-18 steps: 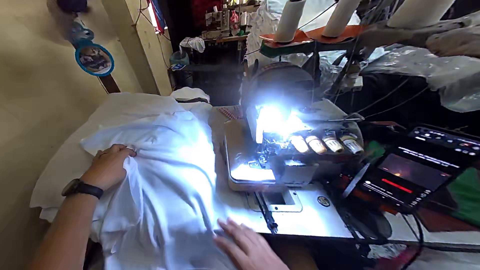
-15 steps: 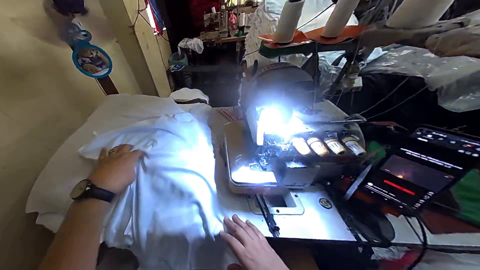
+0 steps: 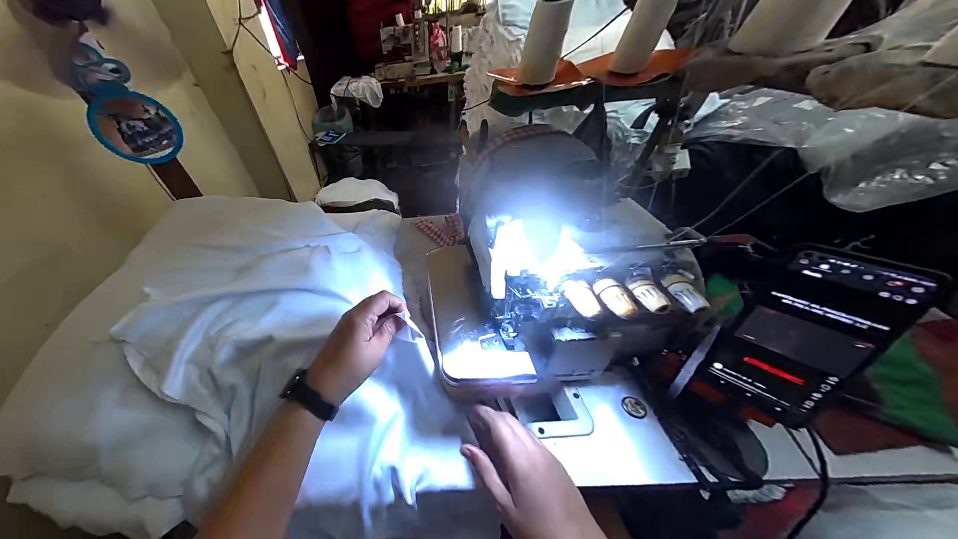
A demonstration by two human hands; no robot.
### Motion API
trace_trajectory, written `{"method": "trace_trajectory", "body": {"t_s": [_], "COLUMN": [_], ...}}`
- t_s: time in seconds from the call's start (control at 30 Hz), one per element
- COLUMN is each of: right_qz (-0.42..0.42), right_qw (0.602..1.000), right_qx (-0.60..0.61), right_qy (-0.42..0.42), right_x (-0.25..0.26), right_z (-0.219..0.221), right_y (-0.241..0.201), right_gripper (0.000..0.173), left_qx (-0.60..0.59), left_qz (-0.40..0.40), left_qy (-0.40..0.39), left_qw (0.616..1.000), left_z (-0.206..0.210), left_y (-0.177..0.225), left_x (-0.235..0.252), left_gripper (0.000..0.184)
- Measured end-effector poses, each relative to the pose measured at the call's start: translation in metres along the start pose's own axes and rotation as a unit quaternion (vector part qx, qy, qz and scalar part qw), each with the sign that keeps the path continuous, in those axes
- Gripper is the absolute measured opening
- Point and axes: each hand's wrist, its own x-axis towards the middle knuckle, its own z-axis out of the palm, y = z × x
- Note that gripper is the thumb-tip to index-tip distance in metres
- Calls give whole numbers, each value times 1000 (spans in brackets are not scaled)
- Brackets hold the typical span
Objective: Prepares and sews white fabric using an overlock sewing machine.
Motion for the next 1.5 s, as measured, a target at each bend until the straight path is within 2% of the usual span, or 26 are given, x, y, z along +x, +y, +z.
{"method": "trace_trajectory", "body": {"t_s": [0.07,0.1,0.2,0.27,0.4,0.5,0.57,0.63,0.67,0.73,0.87,0.93,1.0,1.03,1.1,1.17,1.27,1.33,1.43,1.5], "right_qz": [105,131,110,75,2,-79,-168,-205,-200,-158,-84,-72,-74,-82,-114,-132,-91,-52,9,45], "right_qw": [986,972,910,874,897,922,914,899,895,902,902,904,913,918,923,926,943,955,957,948], "right_qx": [78,147,396,479,432,356,351,380,391,381,370,366,341,322,293,309,319,286,278,301], "right_qy": [-103,-125,-55,11,95,131,115,77,76,131,206,208,211,218,223,174,12,-65,-88,-96], "right_x": [20,30,47,54,50,41,35,32,33,41,57,57,55,55,54,46,17,-5,-30,-41], "right_z": [-8,-8,-1,-4,-11,-14,-23,-35,-38,-34,-22,-22,-24,-24,-21,-17,-9,-9,-22,-32], "right_y": [-17,-23,-37,-44,-37,-34,-40,-54,-60,-63,-53,-52,-51,-50,-43,-32,-12,3,25,33], "right_gripper": [47,43,18,10,18,27,21,14,13,10,8,8,9,9,11,12,14,17,17,18], "left_qx": [-100,-117,-130,-138,-166,-174,-197,-218,-233,-259,-296,-303,-288,-271,-244,-230,-231,-229,-192,-170], "left_qz": [2,1,-26,-49,-100,-136,-146,-160,-171,-194,-218,-199,-165,-147,-126,-125,-116,-93,-70,-45], "left_qy": [-2,-8,-22,-26,-14,3,15,5,-9,-42,-67,-72,-70,-60,-33,-26,-12,7,44,41], "left_qw": [995,993,991,989,981,975,969,963,957,945,927,929,941,949,961,965,966,969,978,984], "left_z": [-19,-27,-42,-44,-34,-21,-13,-8,-7,-7,-6,-5,-3,-1,-1,-8,-24,-27,-12,11], "left_y": [20,28,40,42,43,44,50,60,66,78,91,90,88,88,92,98,103,102,94,77], "left_x": [-2,-3,-4,-5,-6,-4,-3,-3,-3,-5,-11,-17,-21,-22,-22,-18,-8,-1,10,17], "left_gripper": [8,8,5,6,12,4,5,2,3,2,6,9,20,20,7,2,7,7,7,7]}}
